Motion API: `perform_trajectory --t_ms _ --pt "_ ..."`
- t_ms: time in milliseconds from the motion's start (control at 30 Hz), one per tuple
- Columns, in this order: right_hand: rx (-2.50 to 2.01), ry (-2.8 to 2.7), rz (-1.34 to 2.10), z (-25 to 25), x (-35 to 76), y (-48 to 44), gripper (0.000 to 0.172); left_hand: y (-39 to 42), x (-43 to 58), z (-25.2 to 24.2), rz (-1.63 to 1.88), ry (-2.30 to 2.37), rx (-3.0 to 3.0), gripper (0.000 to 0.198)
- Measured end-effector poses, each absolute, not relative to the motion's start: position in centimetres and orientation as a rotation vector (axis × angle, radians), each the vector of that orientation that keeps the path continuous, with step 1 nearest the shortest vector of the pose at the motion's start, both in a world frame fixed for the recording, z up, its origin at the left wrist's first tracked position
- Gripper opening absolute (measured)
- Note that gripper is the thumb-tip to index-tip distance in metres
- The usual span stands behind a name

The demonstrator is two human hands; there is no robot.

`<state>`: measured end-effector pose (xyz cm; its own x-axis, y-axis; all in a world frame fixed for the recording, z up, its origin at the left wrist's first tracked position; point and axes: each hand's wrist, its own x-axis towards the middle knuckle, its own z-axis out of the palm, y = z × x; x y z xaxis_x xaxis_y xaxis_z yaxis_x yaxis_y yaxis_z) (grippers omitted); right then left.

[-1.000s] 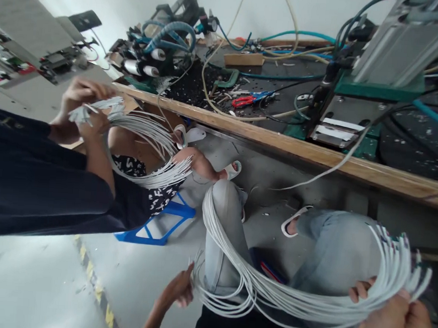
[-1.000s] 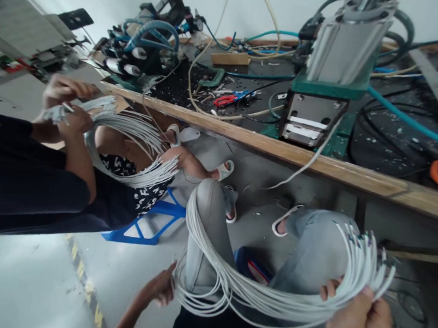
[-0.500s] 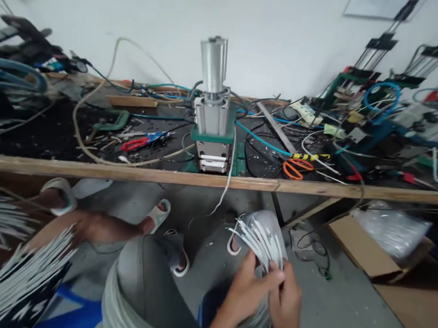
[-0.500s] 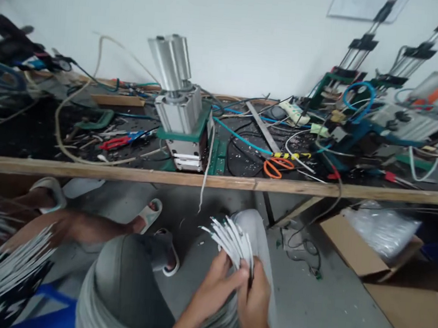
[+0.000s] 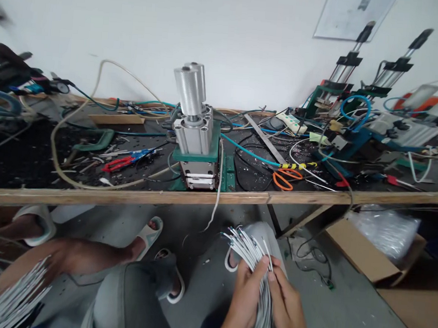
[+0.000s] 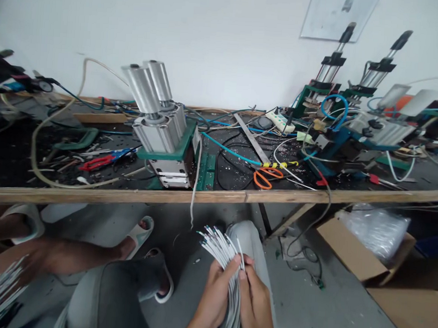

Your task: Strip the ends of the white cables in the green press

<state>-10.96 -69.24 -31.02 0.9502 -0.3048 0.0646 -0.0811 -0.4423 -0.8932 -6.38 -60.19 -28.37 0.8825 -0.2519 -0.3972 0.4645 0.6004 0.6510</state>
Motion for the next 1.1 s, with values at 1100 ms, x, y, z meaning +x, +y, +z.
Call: perform_trajectory --t_ms 1100 --pt "-1.903 0.414 -0.266 -29.6 -11.6 -71.7 0.044 -60.3 -7.5 -27.4 -0.303 0.346 0.841 0.044"
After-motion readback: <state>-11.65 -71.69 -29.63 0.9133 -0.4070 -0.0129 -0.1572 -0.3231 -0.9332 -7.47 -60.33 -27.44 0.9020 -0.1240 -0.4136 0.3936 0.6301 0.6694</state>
